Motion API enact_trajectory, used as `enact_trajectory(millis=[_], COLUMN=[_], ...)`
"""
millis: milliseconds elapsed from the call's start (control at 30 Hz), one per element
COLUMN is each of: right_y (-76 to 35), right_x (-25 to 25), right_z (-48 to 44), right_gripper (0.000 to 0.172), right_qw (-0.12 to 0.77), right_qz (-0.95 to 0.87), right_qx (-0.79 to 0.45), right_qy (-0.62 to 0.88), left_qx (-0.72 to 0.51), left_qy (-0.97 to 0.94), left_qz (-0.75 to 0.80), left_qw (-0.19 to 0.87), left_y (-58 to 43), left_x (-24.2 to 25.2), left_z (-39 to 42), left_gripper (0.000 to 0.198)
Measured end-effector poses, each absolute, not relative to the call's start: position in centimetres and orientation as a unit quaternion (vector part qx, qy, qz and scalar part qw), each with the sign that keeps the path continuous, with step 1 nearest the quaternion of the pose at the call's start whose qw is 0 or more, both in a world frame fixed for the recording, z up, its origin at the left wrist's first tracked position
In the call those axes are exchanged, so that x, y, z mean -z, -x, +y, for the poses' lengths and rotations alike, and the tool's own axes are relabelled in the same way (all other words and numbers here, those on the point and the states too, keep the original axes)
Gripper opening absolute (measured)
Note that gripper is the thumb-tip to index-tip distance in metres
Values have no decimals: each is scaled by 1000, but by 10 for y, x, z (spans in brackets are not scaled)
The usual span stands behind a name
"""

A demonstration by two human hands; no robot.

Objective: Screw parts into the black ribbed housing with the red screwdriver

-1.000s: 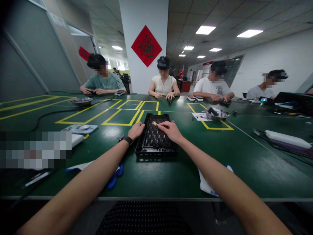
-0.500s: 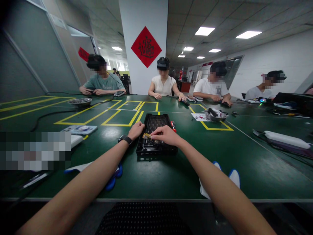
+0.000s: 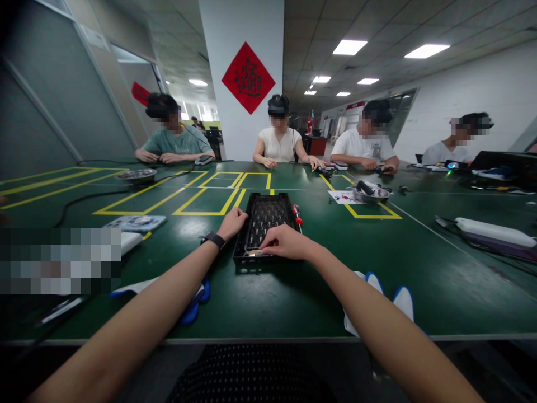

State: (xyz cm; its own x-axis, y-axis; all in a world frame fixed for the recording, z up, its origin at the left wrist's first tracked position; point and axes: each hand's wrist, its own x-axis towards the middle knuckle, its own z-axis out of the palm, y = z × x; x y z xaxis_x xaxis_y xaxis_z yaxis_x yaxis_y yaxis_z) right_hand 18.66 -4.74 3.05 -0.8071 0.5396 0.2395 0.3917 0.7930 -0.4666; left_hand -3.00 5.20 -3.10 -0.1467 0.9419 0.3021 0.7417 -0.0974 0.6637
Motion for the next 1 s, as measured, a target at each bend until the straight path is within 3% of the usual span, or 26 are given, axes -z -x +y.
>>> enact_trajectory(millis=[633,1000], right_y=[-185,-185], right_x=[-25,-29], right_z=[-45,-47], right_gripper=[16,19], right_qw=[206,196], right_qz=[-947,-945], right_qx=[-115,-120], right_qy=[217,233], left_qx=[-354,-360], left_qy=[-646,-646], left_qz=[664,661], left_qw=[126,132], left_y=[29,30], left_x=[29,30], left_z=[51,52], left_gripper=[13,13])
